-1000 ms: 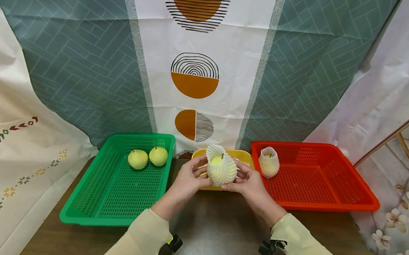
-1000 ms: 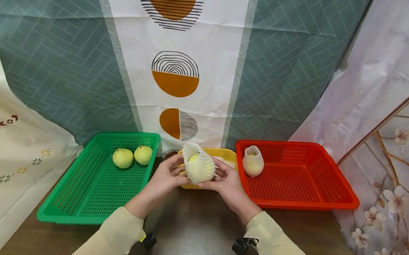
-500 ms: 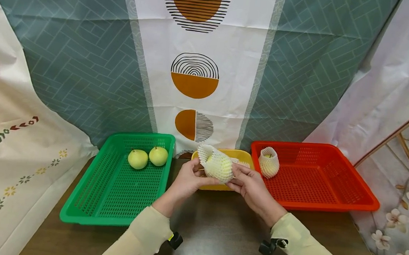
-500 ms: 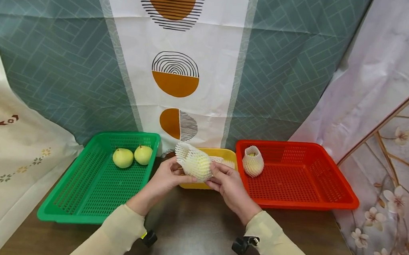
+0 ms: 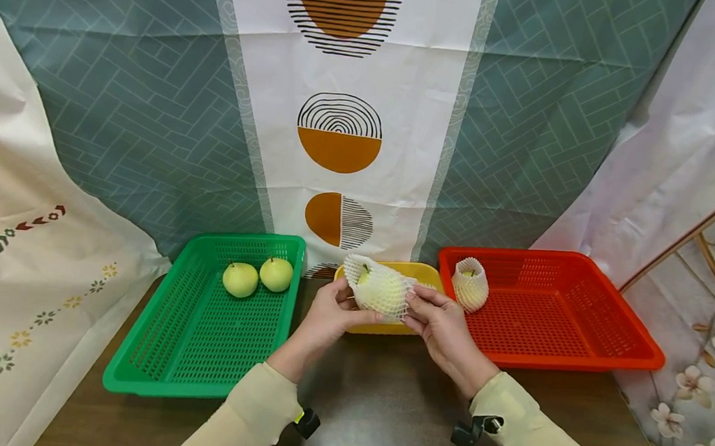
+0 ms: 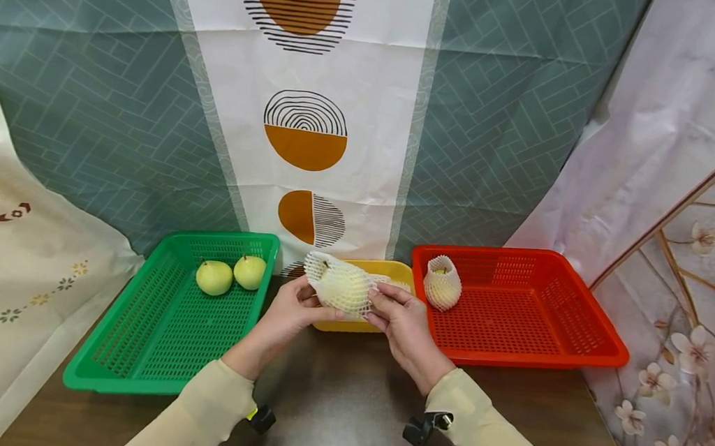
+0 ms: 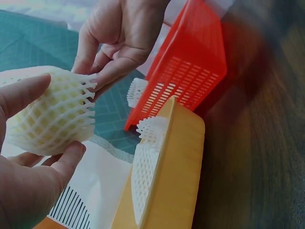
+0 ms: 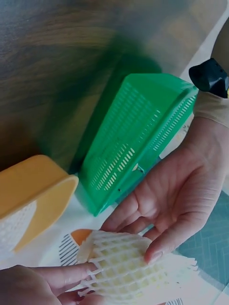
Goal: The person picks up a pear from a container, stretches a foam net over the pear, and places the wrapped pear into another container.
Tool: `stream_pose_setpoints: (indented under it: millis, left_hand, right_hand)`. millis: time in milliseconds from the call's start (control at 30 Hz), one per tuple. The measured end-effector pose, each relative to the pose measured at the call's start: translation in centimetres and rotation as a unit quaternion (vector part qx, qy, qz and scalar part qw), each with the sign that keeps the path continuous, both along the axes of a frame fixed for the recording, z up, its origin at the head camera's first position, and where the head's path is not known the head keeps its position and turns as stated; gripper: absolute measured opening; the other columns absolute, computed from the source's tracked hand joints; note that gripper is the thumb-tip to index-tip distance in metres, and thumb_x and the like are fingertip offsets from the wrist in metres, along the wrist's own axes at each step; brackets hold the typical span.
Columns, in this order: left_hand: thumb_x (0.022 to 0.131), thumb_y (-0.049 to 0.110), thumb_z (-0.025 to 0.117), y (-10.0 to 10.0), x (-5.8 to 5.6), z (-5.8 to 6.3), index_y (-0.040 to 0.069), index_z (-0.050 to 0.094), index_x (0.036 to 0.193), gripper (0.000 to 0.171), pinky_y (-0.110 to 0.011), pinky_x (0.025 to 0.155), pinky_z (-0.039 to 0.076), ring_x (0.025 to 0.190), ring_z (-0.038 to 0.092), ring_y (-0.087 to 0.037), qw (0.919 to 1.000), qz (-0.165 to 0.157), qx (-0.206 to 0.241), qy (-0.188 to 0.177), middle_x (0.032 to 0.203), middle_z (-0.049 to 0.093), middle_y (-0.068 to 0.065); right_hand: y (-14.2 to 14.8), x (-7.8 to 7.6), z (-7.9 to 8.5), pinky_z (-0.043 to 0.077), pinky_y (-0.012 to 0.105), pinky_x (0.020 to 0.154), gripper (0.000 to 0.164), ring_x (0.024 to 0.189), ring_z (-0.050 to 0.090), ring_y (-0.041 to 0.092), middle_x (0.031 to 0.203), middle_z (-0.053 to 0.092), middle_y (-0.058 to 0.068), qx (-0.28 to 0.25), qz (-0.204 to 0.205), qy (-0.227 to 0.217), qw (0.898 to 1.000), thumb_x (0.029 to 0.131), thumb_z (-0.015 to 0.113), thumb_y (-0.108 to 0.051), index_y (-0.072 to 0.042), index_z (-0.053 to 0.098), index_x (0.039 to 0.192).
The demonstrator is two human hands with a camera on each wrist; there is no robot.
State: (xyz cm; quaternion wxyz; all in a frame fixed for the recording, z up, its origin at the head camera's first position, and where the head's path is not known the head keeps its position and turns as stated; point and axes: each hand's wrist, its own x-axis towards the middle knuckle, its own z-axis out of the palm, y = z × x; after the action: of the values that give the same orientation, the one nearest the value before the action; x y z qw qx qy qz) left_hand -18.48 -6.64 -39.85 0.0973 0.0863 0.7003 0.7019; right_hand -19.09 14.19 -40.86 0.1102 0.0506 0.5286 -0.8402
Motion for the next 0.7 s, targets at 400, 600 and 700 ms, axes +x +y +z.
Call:
stream_pose_setpoints:
  millis: [400,600,700]
  left_hand:
    - [0.069,0.027,0.083,0.00,-0.25,0.07,0.024,0.047,0.131,0.071,-0.031,0.095,0.048,0.117,0.057,-0.015,0.9992,0.007,0.037,-0.009,0.127,0.057,0.000]
    - [0.071,0.029,0.082,-0.08,-0.08,0.53,0.020,0.049,0.130,0.068,-0.030,0.088,0.052,0.111,0.060,-0.019,0.9987,0.028,0.043,-0.007,0.124,0.060,-0.004]
    - [0.074,0.030,0.079,-0.13,-0.03,0.73,0.018,0.049,0.130,0.066,-0.031,0.089,0.051,0.111,0.059,-0.019,0.9985,0.028,0.046,-0.010,0.124,0.060,-0.006]
  right_hand:
    - [-0.60,-0.11,0.28,0.054,0.025,0.075,0.046,0.085,0.061,0.012,0.115,0.056,0.007,0.004,0.037,0.013,0.999,0.091,0.054,-0.005,-0.014,0.041,0.134]
    - [-0.87,-0.04,0.22,0.050,0.028,0.087,0.056,0.116,0.052,0.018,0.132,0.048,0.001,0.120,0.034,0.099,0.987,0.086,0.060,-0.008,-0.026,0.044,0.137]
    - [-0.98,0.01,0.22,0.048,0.025,0.092,0.056,0.127,0.047,0.019,0.138,0.047,0.000,0.163,0.031,0.145,0.976,0.085,0.063,-0.008,-0.022,0.047,0.137]
